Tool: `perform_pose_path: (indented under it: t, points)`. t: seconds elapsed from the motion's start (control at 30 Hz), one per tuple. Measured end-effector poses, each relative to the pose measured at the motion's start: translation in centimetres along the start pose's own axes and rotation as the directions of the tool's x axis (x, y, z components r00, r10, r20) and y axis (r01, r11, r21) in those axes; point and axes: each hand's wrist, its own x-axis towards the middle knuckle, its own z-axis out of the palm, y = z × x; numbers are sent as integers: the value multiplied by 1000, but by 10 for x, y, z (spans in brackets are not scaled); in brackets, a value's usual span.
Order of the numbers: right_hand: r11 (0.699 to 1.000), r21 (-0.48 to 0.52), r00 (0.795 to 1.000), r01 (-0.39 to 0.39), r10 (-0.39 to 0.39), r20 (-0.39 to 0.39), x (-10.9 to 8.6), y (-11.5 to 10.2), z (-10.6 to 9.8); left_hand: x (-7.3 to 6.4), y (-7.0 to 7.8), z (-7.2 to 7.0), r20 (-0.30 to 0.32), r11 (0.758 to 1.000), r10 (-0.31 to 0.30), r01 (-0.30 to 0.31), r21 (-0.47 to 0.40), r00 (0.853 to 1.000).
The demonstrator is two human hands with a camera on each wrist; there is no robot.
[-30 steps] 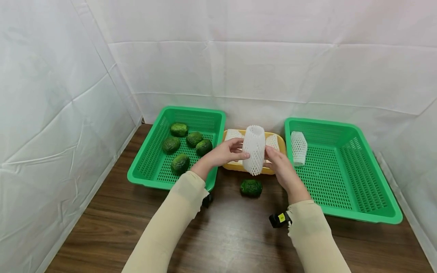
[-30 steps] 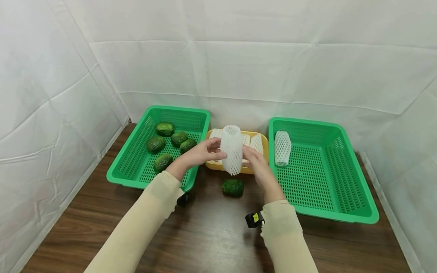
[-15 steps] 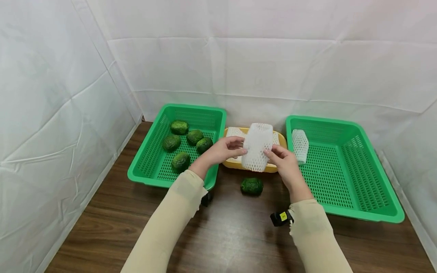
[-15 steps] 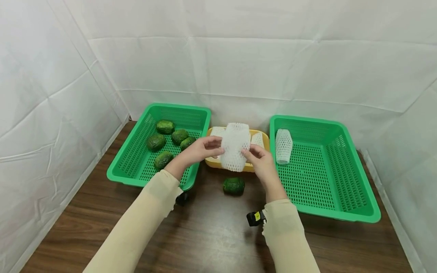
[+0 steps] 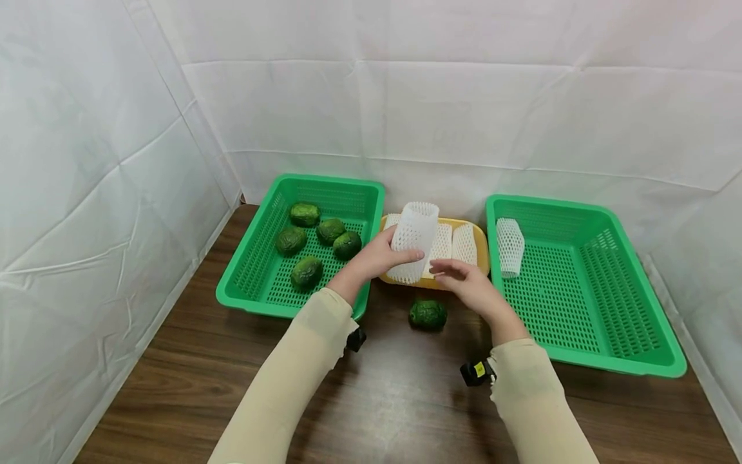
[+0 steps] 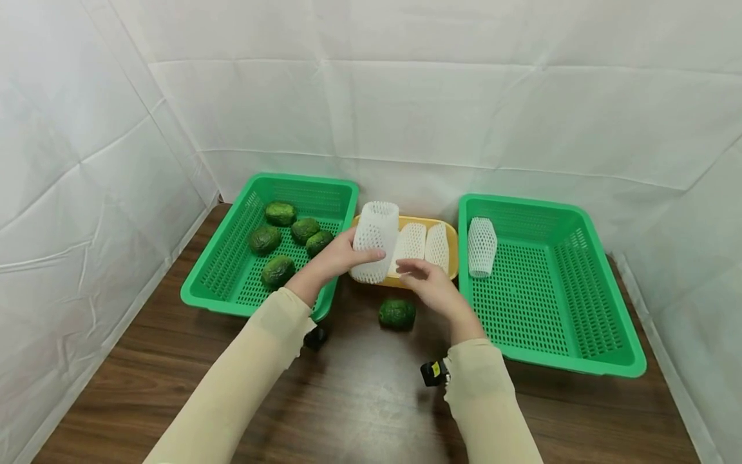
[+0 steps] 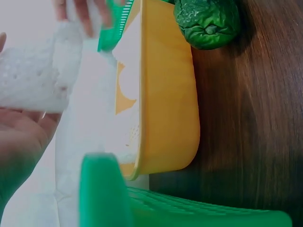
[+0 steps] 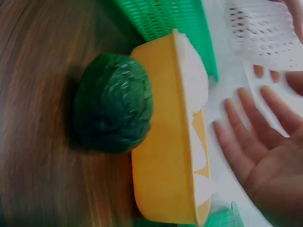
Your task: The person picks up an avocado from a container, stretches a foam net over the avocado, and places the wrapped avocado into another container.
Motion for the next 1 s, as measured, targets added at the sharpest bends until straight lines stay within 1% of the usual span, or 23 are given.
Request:
perform_pose_path:
  t: [0.03,0.1,0.13,0.23,0.33,0.4,0.5,0.63,0.83,0.93,1.0]
  points:
    - [997,-73,999,-3,5,32,0,3,1,0,0,-1,-14,1000,4,-4,-9,1000]
    - [981,-195,996,5,13,87,-1,8,4,0,0,-1,-28,999,12,-13,-31,1000]
    - [973,-230,993,1,26,113,-1,11,6,0,0,-1,-29,999,14,-15,-39,999]
    - [955,-297,985,-15,66,160,-1,18,10,0,0,0,-26,998,13,-15,-63,1000]
    - [937,-347,980,-46,110,167,2,24,14,0,-2,0,-28,996,16,-19,-84,999]
    - [922,-383,979,-59,128,157,4,27,17,0,-3,1,-27,996,19,-21,-86,999]
    - [907,-414,978,-85,155,139,5,31,21,0,-6,2,-18,997,12,-14,-74,1000]
    - [899,-423,976,-116,182,119,6,35,24,-1,-10,2,-22,998,-11,10,-54,1000]
    - [897,-415,973,-153,211,98,7,40,26,-2,-16,1,-34,997,-56,55,-49,998]
    - [898,-412,973,-155,211,94,7,42,26,-1,-20,1,-31,996,-74,72,-56,997]
    - [899,-411,974,-153,206,89,7,43,26,0,-22,1,-31,996,-75,73,-59,997]
